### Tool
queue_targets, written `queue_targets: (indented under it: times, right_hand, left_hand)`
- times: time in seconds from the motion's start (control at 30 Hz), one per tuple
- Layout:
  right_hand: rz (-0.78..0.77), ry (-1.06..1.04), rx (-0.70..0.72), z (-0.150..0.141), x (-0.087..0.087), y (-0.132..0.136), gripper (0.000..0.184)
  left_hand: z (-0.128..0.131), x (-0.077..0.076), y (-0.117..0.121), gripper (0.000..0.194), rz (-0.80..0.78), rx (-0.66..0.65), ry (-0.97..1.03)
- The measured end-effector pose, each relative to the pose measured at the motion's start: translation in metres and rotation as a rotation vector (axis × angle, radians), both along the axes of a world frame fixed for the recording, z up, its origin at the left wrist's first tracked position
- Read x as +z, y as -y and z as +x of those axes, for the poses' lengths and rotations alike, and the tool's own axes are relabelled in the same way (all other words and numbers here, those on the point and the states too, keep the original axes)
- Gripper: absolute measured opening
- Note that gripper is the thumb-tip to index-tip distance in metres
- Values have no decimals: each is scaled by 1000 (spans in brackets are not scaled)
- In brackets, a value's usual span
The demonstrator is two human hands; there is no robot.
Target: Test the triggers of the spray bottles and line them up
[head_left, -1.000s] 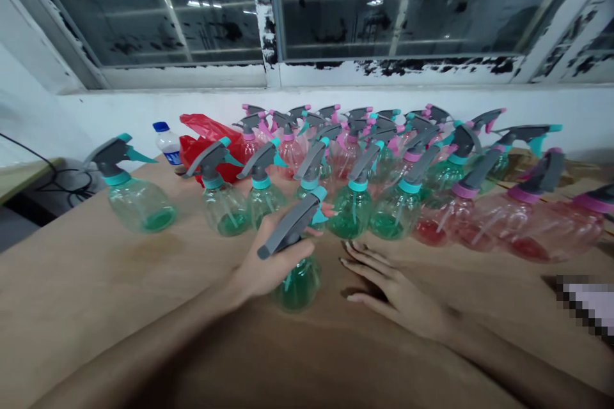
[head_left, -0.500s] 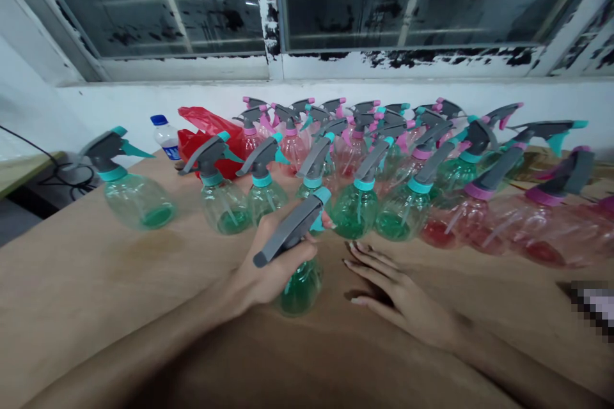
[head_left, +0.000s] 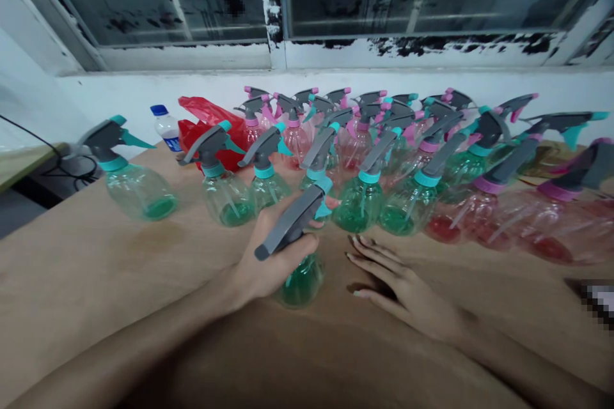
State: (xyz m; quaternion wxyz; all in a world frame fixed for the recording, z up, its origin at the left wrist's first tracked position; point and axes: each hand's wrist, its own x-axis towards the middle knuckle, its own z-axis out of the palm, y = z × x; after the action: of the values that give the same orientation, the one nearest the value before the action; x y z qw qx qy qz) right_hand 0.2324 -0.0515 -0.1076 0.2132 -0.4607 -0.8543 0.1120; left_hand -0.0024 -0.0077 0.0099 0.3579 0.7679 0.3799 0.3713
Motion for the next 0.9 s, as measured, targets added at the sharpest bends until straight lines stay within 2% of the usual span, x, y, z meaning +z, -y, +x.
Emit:
queue_targets:
  times: [0.23,0.5,0.9]
  right_hand:
    - [-10,28,6,0,1,0,53]
    - [-21,29,-4,0,1,-1,53]
    - [-25,42,0,1,-1,-2,53]
  left_hand:
    - [-1,-2,-1,45,12,-39,-21]
    - [-1,-4,-2,44,45,-24,-15]
    - [0,-4,-2,41,-3,-14,14]
